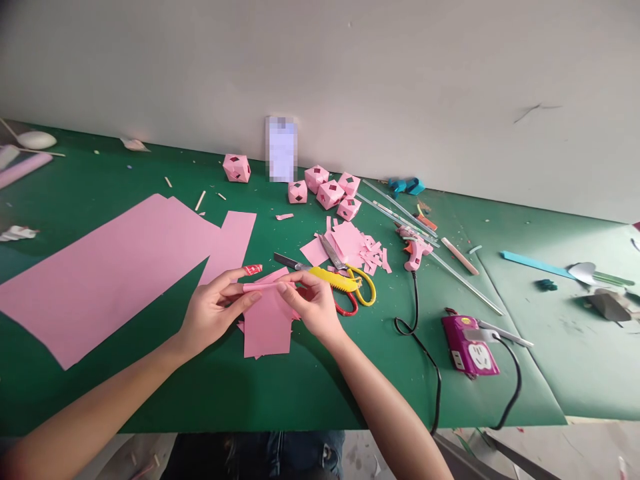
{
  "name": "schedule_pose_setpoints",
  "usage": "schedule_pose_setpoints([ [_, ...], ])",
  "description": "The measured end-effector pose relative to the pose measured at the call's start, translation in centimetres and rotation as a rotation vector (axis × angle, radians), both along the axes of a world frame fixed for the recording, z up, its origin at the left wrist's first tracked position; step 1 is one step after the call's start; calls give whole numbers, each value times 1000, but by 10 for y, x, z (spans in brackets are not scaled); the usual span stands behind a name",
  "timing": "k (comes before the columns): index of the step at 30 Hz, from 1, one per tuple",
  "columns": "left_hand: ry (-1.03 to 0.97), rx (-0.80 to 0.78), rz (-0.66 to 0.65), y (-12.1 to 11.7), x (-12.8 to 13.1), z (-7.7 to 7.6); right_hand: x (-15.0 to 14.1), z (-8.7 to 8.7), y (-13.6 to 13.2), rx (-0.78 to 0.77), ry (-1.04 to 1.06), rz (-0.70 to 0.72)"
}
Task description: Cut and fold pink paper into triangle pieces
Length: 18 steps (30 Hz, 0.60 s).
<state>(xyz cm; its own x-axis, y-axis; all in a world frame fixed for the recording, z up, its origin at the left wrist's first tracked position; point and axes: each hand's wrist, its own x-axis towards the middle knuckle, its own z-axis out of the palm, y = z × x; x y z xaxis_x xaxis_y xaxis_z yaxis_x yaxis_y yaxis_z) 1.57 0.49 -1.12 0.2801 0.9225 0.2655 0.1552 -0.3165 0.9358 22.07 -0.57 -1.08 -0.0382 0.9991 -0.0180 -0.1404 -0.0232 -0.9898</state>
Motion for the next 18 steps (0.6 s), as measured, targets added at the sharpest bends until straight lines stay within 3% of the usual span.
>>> schedule_pose_setpoints([
  [6, 25, 105, 2, -1, 1, -1, 0, -3, 2, 78, -47, 24],
  [13, 48, 72, 2, -2, 2, -3, -2, -4, 2, 149, -86, -40],
  [18, 59, 45, -2, -2, 1, -2, -3, -5, 2, 95, -61, 37],
])
